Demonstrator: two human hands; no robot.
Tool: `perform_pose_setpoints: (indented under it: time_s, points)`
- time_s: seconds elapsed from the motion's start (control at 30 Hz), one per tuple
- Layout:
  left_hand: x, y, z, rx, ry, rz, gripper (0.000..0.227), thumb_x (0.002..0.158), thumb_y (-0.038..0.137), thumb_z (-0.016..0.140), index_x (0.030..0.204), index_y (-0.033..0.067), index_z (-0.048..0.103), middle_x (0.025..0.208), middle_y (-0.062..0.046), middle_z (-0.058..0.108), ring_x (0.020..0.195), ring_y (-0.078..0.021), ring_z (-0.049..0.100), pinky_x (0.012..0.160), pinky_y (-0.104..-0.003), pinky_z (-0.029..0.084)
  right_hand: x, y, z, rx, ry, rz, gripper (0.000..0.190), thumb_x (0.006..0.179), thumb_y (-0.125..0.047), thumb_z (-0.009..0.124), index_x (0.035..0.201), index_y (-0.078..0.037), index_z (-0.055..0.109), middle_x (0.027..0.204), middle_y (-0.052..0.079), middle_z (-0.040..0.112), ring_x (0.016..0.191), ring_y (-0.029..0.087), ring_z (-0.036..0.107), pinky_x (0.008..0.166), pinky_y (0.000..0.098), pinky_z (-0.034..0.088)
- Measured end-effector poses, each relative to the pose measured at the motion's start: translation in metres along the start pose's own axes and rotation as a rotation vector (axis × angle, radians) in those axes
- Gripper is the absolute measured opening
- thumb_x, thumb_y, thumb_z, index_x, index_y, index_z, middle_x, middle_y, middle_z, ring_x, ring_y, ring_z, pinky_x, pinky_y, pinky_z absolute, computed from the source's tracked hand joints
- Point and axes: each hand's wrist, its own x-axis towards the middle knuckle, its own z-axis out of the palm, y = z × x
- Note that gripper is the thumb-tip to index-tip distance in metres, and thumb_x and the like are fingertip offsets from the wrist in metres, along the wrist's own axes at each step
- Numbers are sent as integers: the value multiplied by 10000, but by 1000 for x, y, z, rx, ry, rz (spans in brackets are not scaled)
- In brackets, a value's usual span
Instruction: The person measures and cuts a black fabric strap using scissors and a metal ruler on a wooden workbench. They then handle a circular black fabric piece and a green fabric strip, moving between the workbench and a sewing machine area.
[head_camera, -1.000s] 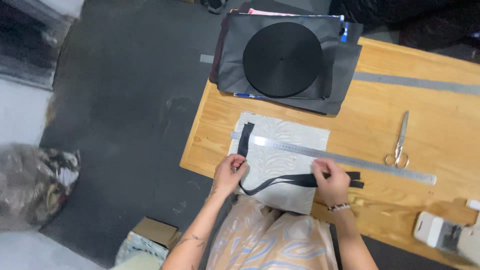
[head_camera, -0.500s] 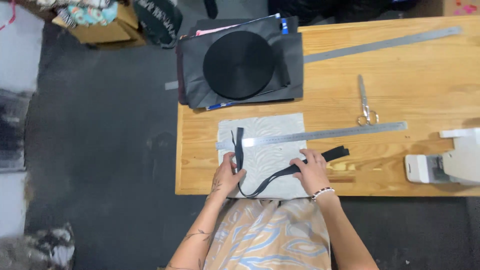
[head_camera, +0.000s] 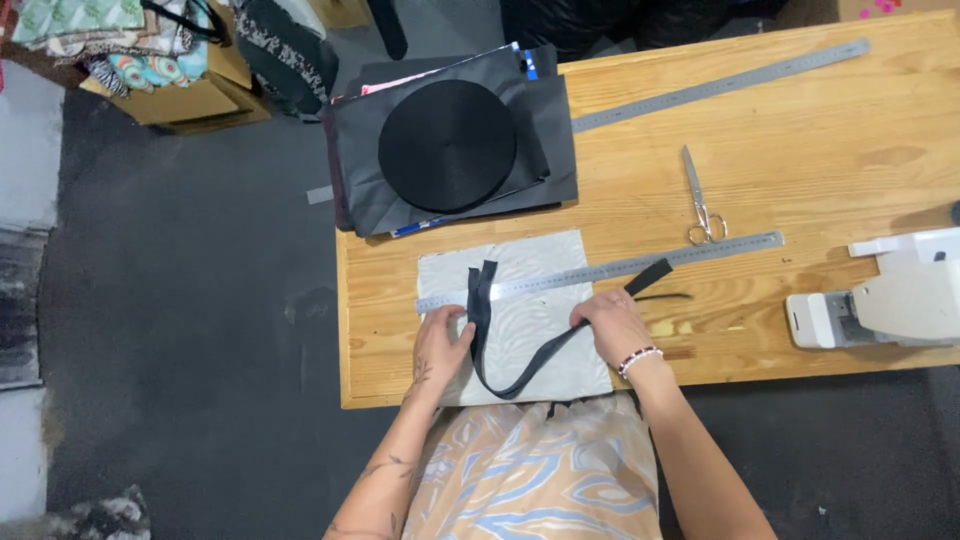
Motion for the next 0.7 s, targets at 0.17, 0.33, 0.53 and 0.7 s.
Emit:
perform_pose_setpoints:
  time_s: [0.17,0.33,0.53,0.7]
  points:
    - [12,0,0,28,74,20,415,920,347,711,1291,176,635,1296,-79,574,1320,-322,541,1112,-456,467,38,-14,-17,79,44,42,323,1001,-79,546,1136,-322,711,1231,-11,713,1310,225,580,1166,407,410]
    - [-1,6,-9,-42,-6,-54,470,932,388,694,1351,193,606,1337,-93,568,1323,-312,548,1098,-444,474,78,-5,-14,46,30,-38,385,921,-291,724,1298,-307,650,1259,36,664,1268,257,602,1119,386,469]
    - [-22,0,3,-60,-69,-138,624,901,503,732,1385,149,559,1233,-107,616,1166,-287,655,981,-426,545,64,-46,-29,191,-36,-40,249,902,-372,755,1105,-240,695,1082,23,683,1161,252,644,1029,378,524]
    - [-15,-7,14,-98,-71,-126,666,871,475,771,1390,127,540,1133,-80,625,1028,-257,693,880,-403,563,68,-41,12,116,-29,-46,139,943,-341,685,1016,-233,732,1026,22,684,1122,245,660,1009,361,540]
